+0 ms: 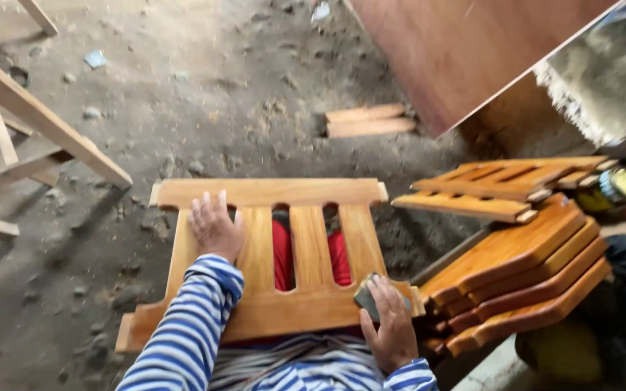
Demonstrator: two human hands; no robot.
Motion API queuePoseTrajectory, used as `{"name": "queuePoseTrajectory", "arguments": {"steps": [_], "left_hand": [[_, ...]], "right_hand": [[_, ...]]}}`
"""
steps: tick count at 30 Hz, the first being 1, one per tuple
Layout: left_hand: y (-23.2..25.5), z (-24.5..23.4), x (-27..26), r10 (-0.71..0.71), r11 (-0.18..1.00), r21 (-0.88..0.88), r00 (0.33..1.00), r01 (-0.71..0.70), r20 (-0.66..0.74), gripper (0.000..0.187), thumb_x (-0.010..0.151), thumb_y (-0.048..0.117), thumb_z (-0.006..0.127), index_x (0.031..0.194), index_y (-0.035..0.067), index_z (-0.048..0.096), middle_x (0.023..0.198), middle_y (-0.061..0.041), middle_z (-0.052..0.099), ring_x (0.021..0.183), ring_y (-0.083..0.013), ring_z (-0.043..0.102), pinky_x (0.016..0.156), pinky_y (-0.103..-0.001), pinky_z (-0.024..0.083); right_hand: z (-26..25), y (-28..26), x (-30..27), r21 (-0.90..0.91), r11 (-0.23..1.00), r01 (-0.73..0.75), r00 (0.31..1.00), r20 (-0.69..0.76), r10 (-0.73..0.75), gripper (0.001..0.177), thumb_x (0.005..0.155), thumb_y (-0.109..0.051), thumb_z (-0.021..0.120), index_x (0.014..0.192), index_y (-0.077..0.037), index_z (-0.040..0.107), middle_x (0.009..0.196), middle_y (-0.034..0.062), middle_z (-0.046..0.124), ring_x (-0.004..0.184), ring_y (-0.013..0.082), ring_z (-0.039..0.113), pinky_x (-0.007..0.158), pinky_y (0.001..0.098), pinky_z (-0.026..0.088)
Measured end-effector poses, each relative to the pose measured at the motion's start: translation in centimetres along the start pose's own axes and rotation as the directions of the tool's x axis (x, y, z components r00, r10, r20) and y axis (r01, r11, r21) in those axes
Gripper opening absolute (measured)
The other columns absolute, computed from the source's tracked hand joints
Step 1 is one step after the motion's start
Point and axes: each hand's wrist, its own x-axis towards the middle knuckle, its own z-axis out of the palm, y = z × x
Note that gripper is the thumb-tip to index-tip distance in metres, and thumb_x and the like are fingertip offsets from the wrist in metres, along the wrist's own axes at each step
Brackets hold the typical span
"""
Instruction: Sanding a wooden chair component with sandpaper to smooth the surface
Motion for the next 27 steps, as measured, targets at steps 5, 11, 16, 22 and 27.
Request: {"name": "queuePoseTrajectory", "arguments": {"steps": [5, 11, 16, 22, 27], "left_hand": [[-3.8, -0.5, 2.0, -0.234, 0.963, 0.169, 0.963, 0.21, 0.136, 0.083, 0.082, 0.063, 0.057, 0.151, 0.018, 0.047, 0.16, -0.023, 0.039, 0.146, -0.0512, 0.031, 0.107, -0.076, 0.024], [-4.4, -6.1, 2.1, -0.367, 0.929, 0.109, 0.917, 0.354, 0.156, 0.115, 0.07, 0.08, 0.064, 0.157, 0.009, 0.038, 0.157, -0.034, 0.035, 0.144, -0.0508, 0.031, 0.114, -0.058, 0.032], [-3.6, -5.3, -0.4, -0.286, 0.893, 0.37, 0.958, 0.258, 0.024, 0.1, 0.073, 0.082, 0.052, 0.154, 0.024, 0.045, 0.165, -0.022, 0.037, 0.137, -0.0546, 0.046, 0.099, -0.072, 0.04], [-1.6, -2.1, -2.4, -0.004, 0.916, 0.395, 0.984, -0.068, 0.18, 0.077, 0.076, 0.049, 0.056, 0.15, 0.032, 0.042, 0.161, -0.004, 0.042, 0.148, -0.0355, 0.042, 0.114, -0.072, 0.029], [-1.8, 0.5, -0.5, -0.078, 0.979, 0.201, 0.968, 0.03, 0.237, 0.076, 0.079, 0.042, 0.054, 0.153, 0.033, 0.038, 0.162, -0.007, 0.037, 0.153, -0.0321, 0.031, 0.12, -0.067, 0.021]], "right_hand": [[1.7, 3.7, 1.6, 0.015, 0.999, -0.051, 0.996, -0.066, 0.051, 0.053, 0.09, -0.025, 0.059, 0.139, -0.007, 0.055, 0.147, 0.0155, 0.056, 0.14, 0.0308, 0.049, 0.117, 0.044, 0.036], [4.3, 8.4, 2.6, -0.06, 0.993, -0.102, 0.986, -0.14, 0.093, 0.054, 0.083, -0.028, 0.065, 0.134, -0.011, 0.062, 0.142, 0.0115, 0.061, 0.134, 0.0284, 0.056, 0.116, 0.0425, 0.039], [5.9, 11.5, 3.9, -0.104, 0.99, -0.092, 0.989, -0.126, 0.078, 0.058, 0.081, -0.037, 0.071, 0.135, -0.015, 0.064, 0.139, 0.0108, 0.062, 0.13, 0.0265, 0.057, 0.118, 0.0431, 0.035], [5.4, 11.1, 5.3, -0.101, 0.989, -0.105, 0.985, -0.148, 0.09, 0.058, 0.077, -0.041, 0.077, 0.129, -0.017, 0.068, 0.133, 0.008, 0.066, 0.125, 0.0252, 0.06, 0.115, 0.0431, 0.037], [6.0, 12.1, 5.0, -0.088, 0.996, -0.029, 0.961, -0.276, 0.003, 0.054, 0.074, -0.042, 0.081, 0.122, -0.018, 0.074, 0.125, 0.0082, 0.071, 0.116, 0.0256, 0.067, 0.108, 0.0397, 0.046]]}}
